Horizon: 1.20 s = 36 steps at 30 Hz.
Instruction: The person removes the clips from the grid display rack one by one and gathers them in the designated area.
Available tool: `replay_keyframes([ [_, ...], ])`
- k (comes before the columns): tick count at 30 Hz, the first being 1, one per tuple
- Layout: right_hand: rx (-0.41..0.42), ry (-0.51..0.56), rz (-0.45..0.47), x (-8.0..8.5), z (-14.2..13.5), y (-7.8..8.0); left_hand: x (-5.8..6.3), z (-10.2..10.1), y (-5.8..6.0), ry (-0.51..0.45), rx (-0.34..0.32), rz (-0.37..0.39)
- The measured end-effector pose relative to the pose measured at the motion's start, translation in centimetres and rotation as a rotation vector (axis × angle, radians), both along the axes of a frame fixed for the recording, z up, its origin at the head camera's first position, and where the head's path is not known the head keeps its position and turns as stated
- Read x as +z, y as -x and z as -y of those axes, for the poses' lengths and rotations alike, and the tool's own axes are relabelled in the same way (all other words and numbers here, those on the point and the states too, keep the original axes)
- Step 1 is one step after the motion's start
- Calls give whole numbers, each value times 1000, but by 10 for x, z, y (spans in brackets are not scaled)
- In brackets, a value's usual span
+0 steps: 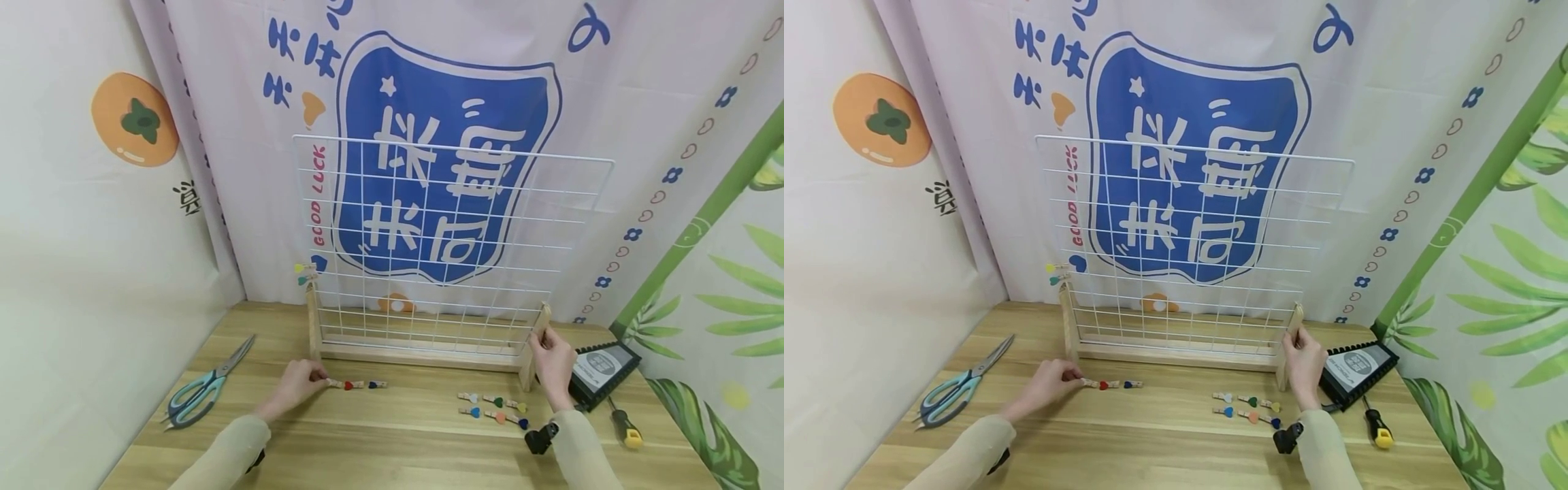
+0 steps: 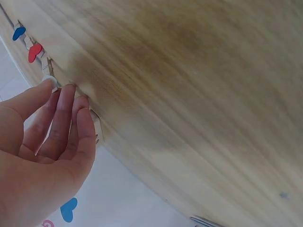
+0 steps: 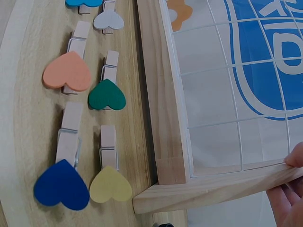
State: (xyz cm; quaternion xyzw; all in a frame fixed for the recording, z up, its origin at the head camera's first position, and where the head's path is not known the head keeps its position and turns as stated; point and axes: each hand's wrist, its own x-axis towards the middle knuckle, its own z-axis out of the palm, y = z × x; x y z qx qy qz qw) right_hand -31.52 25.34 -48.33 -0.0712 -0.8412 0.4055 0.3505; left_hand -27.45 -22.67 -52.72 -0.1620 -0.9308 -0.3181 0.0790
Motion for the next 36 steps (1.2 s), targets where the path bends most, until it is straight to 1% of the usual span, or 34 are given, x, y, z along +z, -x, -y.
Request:
replay_keyframes([
  [10, -3, 1, -12, -1, 0, 1, 6, -6, -4, 20, 42, 14],
  [14, 0, 1, -13, -1, 0, 1, 5, -6, -5, 31, 57, 24],
  [17, 2, 0, -13, -1, 0, 1, 4, -6, -4, 37, 63, 16],
  [21, -1, 0, -16, -1, 1, 0, 4, -4, -3, 16, 65, 6],
  [24, -5, 0, -21, -1, 1, 0, 7, 1, -3, -18, 73, 6],
  [27, -8, 4, -28, -1, 1, 1, 20, 11, -1, -46, 83, 22],
  [29, -9, 6, -32, -1, 1, 1, 34, 19, 1, -70, 102, 44],
  [31, -11, 4, -33, -1, 1, 2, 52, 28, 3, -77, 123, 33],
  [32, -12, 4, -33, -1, 1, 1, 61, 32, 4, -81, 137, 21],
  [34, -11, -2, -28, 0, 1, 1, 79, 40, 7, -83, 160, -31],
  [36, -9, -5, -23, 0, 1, 1, 95, 46, 10, -70, 181, -104],
])
